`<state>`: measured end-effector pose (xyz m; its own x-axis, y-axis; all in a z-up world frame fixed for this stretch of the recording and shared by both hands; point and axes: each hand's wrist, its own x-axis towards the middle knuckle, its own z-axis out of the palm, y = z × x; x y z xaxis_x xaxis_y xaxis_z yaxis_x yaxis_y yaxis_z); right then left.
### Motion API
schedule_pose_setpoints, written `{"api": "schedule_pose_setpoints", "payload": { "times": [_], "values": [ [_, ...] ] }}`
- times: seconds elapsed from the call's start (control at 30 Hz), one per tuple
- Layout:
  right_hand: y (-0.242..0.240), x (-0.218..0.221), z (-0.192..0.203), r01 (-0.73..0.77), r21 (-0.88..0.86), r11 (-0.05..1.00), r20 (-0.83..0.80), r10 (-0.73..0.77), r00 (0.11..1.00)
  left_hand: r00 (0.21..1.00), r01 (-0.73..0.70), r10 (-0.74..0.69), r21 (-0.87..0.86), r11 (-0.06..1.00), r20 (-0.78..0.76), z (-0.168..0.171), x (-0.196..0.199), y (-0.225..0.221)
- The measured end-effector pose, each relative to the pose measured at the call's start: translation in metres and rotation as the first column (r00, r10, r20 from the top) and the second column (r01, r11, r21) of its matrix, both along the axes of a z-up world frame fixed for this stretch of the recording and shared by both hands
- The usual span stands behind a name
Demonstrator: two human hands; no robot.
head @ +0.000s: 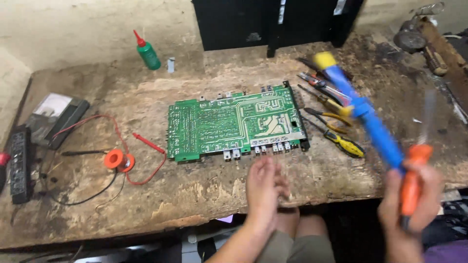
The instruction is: Soldering and desoldering electronic components on a circuit board at a repair bench.
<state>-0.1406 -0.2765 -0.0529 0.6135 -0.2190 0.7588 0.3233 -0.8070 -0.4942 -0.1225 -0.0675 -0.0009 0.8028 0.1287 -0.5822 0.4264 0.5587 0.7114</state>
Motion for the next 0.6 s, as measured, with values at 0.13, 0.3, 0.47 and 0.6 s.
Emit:
{"api": "schedule_pose_setpoints", "payload": {
  "times": [0.13,0.3,0.47,0.6],
  "values": [
    [-0.048,0.040,-0.009,0.037,-0.264,0.964,-0.039,-0.049,0.998,0.994,-0.058,0.044,-0.149,0.987,-0.097,-0.002,0.009,0.011],
    [-0.057,0.056,-0.010,0.016,-0.310,0.951,0.038,-0.005,0.999,0.973,-0.137,0.119,-0.079,0.988,-0.200,0.000,0.026,0.009],
    [-0.049,0.076,-0.020,-0.421,0.271,0.866,0.158,0.391,0.907,0.966,-0.147,0.142,-0.007,0.989,-0.217,-0.001,0.030,0.006],
    [-0.018,0.085,0.003,-0.507,0.640,0.578,0.139,0.561,0.816,0.968,-0.169,0.172,0.031,0.985,-0.183,-0.010,0.033,0.003]
  ]
}}
